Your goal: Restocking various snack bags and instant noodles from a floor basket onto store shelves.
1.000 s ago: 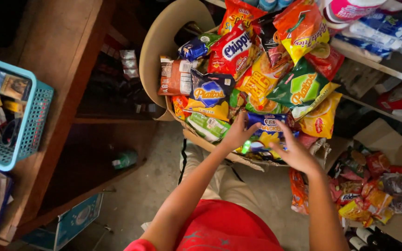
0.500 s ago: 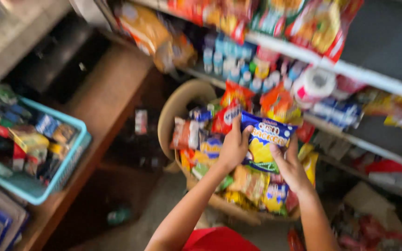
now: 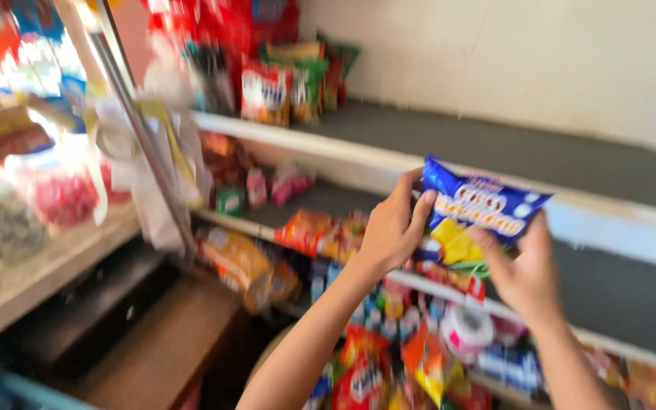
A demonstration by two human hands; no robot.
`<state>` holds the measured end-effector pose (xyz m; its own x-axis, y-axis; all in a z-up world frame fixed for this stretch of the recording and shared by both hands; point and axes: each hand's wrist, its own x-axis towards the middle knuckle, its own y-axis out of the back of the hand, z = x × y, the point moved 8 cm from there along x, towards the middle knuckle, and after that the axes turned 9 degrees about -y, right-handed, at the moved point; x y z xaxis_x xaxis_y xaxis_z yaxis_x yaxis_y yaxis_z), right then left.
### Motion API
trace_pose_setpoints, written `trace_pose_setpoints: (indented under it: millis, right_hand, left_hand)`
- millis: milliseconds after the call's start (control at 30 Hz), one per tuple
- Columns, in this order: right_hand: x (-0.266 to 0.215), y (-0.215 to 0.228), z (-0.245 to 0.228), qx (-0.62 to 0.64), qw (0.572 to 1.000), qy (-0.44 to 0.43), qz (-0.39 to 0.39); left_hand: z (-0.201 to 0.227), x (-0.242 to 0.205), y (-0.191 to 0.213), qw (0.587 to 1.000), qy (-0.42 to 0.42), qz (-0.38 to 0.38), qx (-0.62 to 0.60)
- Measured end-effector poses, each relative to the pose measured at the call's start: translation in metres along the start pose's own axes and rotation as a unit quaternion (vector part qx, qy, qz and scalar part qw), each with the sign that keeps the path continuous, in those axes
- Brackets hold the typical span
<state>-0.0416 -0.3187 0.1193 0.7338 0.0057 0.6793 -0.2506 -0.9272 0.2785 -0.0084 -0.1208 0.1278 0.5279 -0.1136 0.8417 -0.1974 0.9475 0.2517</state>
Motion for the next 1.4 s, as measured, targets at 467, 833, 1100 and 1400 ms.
trace_pose_setpoints:
  millis: [467,833,1100,1400]
  right_hand:
    - [0.284,0.032,0.079,-0.183,0.966,-0.034,0.179]
    - [0.374,0.01,0.237,-0.171,0.967,-0.147,0.122]
    - [0.409,0.01,0.305,-0.193,0.948,-0.244,0.072]
    - [0.377,0.013,0.233,-0.415,0.876,-0.146,0.198]
  left_hand:
    - [-0.206,0.137,-0.149,0.829,0.088,-0.499,0.238]
    - [-0.241,0.163,-0.161,0.811,0.145,-0.505,0.258]
    - [-0.247,0.169,-0.165,0.802,0.187,-0.514,0.238]
    - [-0.239,0.168,-0.16,0.804,0.191,-0.51,0.238]
